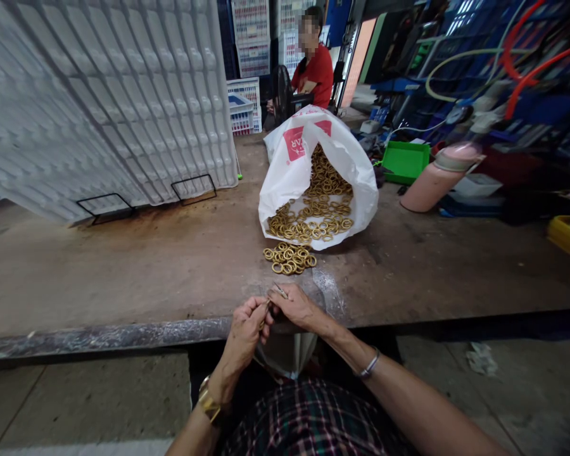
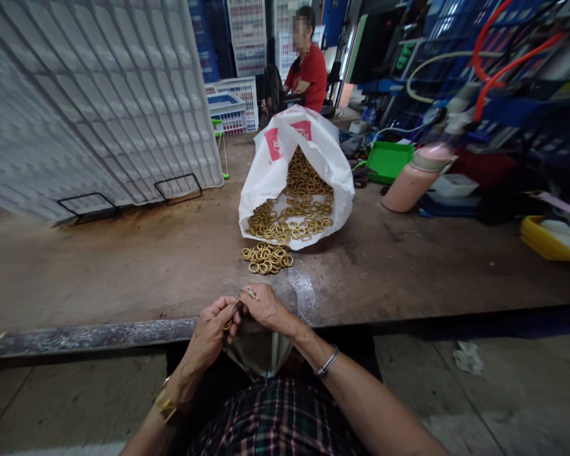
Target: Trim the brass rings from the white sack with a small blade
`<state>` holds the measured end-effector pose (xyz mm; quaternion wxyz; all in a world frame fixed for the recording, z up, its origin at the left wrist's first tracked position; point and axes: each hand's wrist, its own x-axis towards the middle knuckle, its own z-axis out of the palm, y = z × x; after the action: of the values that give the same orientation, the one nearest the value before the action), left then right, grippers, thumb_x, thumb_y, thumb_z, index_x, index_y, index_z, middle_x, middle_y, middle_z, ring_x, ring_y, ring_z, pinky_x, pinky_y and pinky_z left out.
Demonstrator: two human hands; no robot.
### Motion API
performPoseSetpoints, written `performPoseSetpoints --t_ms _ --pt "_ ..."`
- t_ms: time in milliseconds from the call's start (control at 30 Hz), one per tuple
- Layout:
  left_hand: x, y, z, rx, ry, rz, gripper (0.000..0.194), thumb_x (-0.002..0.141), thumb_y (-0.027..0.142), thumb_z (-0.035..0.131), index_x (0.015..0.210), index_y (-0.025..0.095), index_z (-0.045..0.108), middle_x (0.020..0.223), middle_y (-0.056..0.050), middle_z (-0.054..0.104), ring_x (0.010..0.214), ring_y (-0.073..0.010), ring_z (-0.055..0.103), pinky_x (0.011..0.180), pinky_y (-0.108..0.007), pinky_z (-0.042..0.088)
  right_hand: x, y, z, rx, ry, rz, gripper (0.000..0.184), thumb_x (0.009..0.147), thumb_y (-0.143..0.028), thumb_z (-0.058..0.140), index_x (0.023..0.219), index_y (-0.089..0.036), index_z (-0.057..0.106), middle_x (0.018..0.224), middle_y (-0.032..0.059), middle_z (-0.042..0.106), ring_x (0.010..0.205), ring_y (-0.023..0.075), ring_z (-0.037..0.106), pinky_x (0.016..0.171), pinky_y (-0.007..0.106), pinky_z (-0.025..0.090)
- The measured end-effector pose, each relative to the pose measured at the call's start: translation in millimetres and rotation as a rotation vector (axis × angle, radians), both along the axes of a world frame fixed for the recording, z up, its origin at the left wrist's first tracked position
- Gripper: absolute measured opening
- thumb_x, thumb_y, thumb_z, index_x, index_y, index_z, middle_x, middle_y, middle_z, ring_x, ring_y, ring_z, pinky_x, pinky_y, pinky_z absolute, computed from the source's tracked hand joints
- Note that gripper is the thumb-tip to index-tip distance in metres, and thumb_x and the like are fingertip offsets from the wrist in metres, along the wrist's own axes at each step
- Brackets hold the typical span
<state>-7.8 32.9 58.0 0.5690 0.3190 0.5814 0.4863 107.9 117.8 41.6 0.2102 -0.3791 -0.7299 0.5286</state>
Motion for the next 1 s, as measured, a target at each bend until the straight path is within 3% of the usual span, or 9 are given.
performPoseSetpoints --t_ms 200,367,433,567,633,833,1000 --pt "0.3 0.3 -1.0 0.013 -0.039 -0.002 0.027 0.077 0.042 0.055 0.077 0.015 0.053 0.057 0.005 0.05 0.041 -0.0043 0.039 0.037 -0.016 0.03 1.3 -1.3 0.2 0.0 0.024 0.009 0.03 0.083 -0.027 0.041 0.056 -0.016 0.048 0.052 -0.0026 0.049 0.049 0.0084 0.043 0.049 0.02 0.031" --pt "1.9 0.0 -1.5 0.047 -0.115 0.079 0.028 0.075 0.042 0.059 0.075 0.015 0.052 0.057 0.005 0.051 0.041 -0.0042 0.039 0.038 -0.016 0.031 1.7 -1.6 -0.7 0.027 0.041 -0.102 0.025 0.084 -0.025 0.037 0.07 -0.015 0.056 0.056 -0.0019 0.052 0.054 0.0099 0.048 0.054 0.02 0.035" --pt "1.8 -0.6 -2.2 0.057 -0.149 0.116 0.028 0.074 0.041 0.06 0.076 0.015 0.052 0.057 0.005 0.051 0.041 -0.0043 0.04 0.038 -0.016 0.031 2.4 -3.2 1.4 0.108 -0.045 -0.095 0.022 0.083 -0.022 0.037 0.079 -0.015 0.057 0.06 -0.0009 0.055 0.056 0.0105 0.05 0.056 0.02 0.035" --pt "1.3 -2.0 -4.4 0.075 -0.166 0.16 0.028 0.073 0.041 0.061 0.077 0.015 0.052 0.057 0.005 0.052 0.041 -0.0042 0.041 0.038 -0.016 0.032 4.8 -10.5 9.2 0.381 -0.401 0.059 0.019 0.077 -0.015 0.042 0.086 -0.016 0.058 0.072 0.0043 0.063 0.064 0.0136 0.054 0.057 0.022 0.032" --pt "1.8 -2.2 -5.3 0.081 -0.161 0.169 0.028 0.073 0.041 0.061 0.077 0.015 0.052 0.057 0.005 0.052 0.041 -0.0043 0.041 0.038 -0.016 0.032 5.3 -14.0 12.8 0.446 -0.544 0.114 0.022 0.075 -0.013 0.042 0.09 -0.017 0.058 0.076 0.0055 0.065 0.066 0.015 0.057 0.057 0.024 0.03" --pt "4.0 -1.1 -7.2 0.069 -0.097 0.165 0.028 0.074 0.042 0.059 0.073 0.015 0.051 0.056 0.004 0.052 0.041 -0.0045 0.042 0.038 -0.016 0.033 1.1 -16.5 17.7 0.489 -0.703 0.179 0.029 0.077 -0.012 0.039 0.101 -0.018 0.055 0.085 0.0074 0.067 0.075 0.0179 0.062 0.058 0.026 0.032" --pt "1.0 -2.2 -6.9 0.065 -0.12 0.158 0.029 0.074 0.042 0.06 0.071 0.016 0.05 0.055 0.005 0.051 0.04 -0.0041 0.04 0.037 -0.016 0.032 -4.4 -16.8 19.9 0.484 -0.753 0.154 0.028 0.079 -0.012 0.038 0.102 -0.017 0.054 0.09 0.0095 0.067 0.081 0.0212 0.063 0.062 0.027 0.037"
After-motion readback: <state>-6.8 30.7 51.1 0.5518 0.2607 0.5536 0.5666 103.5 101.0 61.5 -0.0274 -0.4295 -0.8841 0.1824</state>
